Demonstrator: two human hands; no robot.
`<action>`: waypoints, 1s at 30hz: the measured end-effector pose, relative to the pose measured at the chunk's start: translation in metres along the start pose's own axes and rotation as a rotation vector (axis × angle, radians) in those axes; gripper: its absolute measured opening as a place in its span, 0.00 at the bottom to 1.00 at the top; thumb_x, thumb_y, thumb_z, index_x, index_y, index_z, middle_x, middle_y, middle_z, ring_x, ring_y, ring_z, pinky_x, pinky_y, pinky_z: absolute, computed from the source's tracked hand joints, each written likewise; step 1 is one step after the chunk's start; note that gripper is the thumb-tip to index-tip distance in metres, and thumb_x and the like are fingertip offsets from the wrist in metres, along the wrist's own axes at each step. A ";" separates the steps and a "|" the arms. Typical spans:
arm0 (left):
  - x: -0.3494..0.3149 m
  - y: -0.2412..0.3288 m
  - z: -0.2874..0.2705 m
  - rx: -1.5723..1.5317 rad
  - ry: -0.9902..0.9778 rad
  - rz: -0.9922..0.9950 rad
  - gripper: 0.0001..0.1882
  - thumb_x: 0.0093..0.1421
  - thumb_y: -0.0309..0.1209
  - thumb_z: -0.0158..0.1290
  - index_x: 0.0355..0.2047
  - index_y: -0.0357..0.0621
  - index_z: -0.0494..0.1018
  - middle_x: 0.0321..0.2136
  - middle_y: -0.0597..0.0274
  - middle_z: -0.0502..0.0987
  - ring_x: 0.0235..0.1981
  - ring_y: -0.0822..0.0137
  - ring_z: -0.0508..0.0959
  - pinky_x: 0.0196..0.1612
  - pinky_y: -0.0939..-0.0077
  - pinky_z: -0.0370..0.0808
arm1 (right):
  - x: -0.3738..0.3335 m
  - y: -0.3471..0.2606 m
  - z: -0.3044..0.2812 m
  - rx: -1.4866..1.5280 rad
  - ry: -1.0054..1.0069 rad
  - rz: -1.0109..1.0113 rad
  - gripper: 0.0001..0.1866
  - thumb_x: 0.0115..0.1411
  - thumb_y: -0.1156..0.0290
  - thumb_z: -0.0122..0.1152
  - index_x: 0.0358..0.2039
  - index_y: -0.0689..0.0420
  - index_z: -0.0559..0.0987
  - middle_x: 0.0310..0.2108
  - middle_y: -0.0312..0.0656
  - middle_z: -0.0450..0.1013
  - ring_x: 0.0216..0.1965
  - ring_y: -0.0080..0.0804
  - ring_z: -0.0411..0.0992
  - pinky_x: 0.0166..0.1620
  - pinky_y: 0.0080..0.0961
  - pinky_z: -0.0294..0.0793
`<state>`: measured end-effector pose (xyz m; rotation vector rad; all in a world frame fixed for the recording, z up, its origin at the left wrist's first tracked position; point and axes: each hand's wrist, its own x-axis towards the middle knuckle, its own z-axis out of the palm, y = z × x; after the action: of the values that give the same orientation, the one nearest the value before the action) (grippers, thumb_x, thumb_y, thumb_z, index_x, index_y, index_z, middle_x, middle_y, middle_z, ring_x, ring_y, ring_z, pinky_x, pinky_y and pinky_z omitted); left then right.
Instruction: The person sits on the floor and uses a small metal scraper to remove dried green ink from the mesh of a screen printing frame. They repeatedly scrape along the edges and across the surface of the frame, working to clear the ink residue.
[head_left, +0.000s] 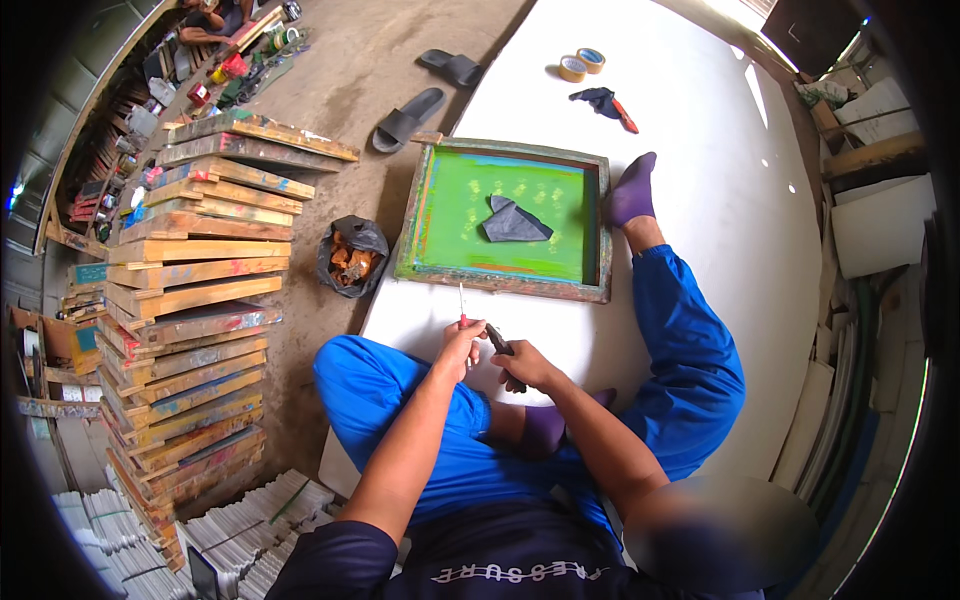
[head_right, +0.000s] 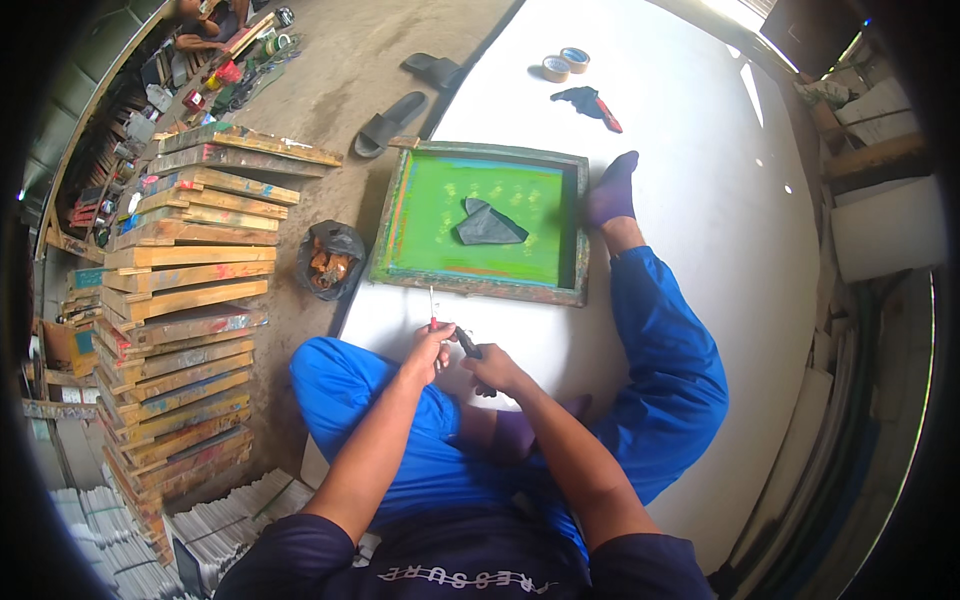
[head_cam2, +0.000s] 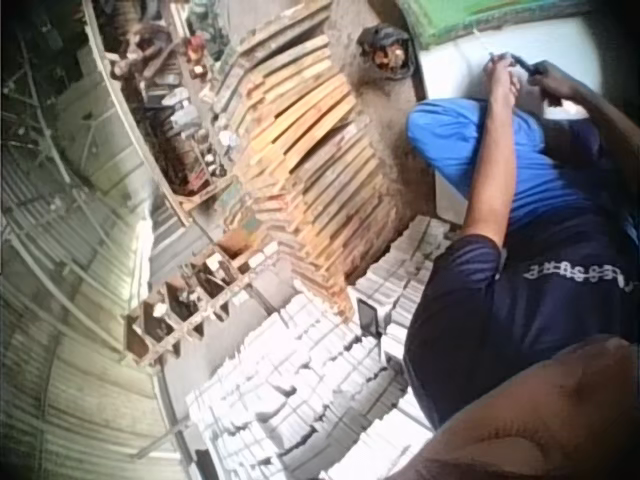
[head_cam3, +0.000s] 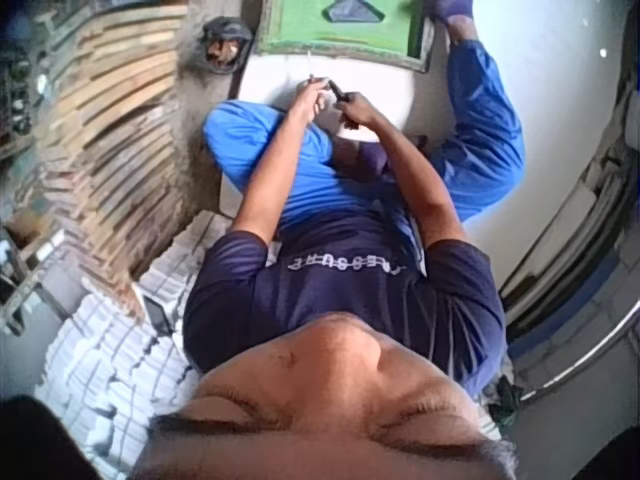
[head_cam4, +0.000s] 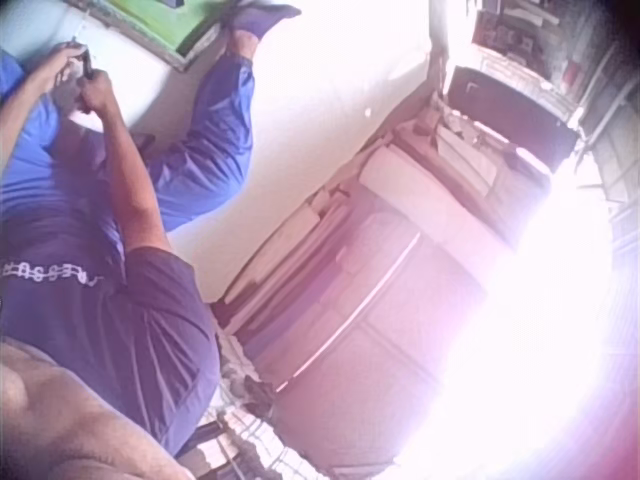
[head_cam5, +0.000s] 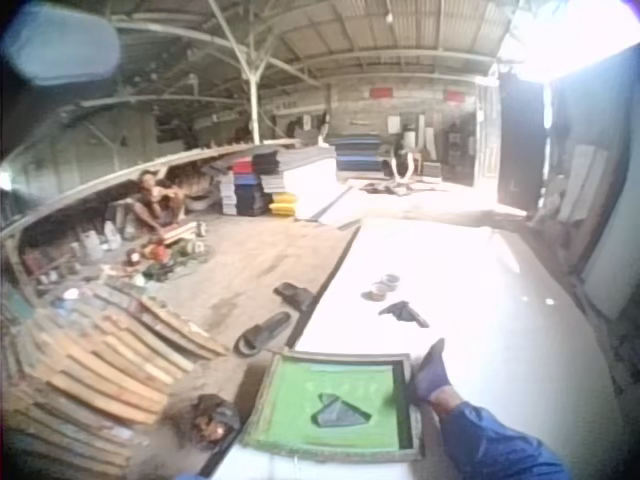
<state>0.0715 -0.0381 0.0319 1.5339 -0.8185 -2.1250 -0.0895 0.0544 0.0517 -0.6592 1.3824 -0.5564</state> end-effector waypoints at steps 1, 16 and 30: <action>0.000 0.000 0.001 0.013 0.021 -0.005 0.10 0.63 0.34 0.58 0.37 0.40 0.75 0.28 0.61 0.76 0.11 0.77 0.66 0.11 0.78 0.63 | 0.000 0.000 -0.001 0.020 -0.027 0.002 0.16 0.65 0.63 0.59 0.41 0.66 0.75 0.24 0.46 0.76 0.19 0.32 0.76 0.21 0.28 0.77; 0.013 -0.010 -0.001 0.494 0.358 0.183 0.20 0.54 0.43 0.67 0.22 0.40 0.75 0.17 0.60 0.76 0.17 0.67 0.75 0.24 0.67 0.72 | -0.007 0.001 -0.085 0.169 0.345 0.058 0.15 0.64 0.64 0.58 0.40 0.65 0.72 0.28 0.46 0.74 0.25 0.35 0.76 0.28 0.34 0.79; 0.026 -0.017 0.004 0.590 0.288 0.257 0.22 0.55 0.47 0.64 0.24 0.36 0.76 0.20 0.53 0.79 0.23 0.58 0.79 0.33 0.61 0.74 | -0.005 -0.020 -0.089 0.087 0.383 0.158 0.19 0.63 0.62 0.55 0.36 0.71 0.75 0.25 0.49 0.75 0.20 0.34 0.76 0.18 0.33 0.73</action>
<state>0.0603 -0.0399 0.0029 1.8292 -1.5252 -1.4993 -0.1778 0.0350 0.0634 -0.3788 1.7402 -0.6332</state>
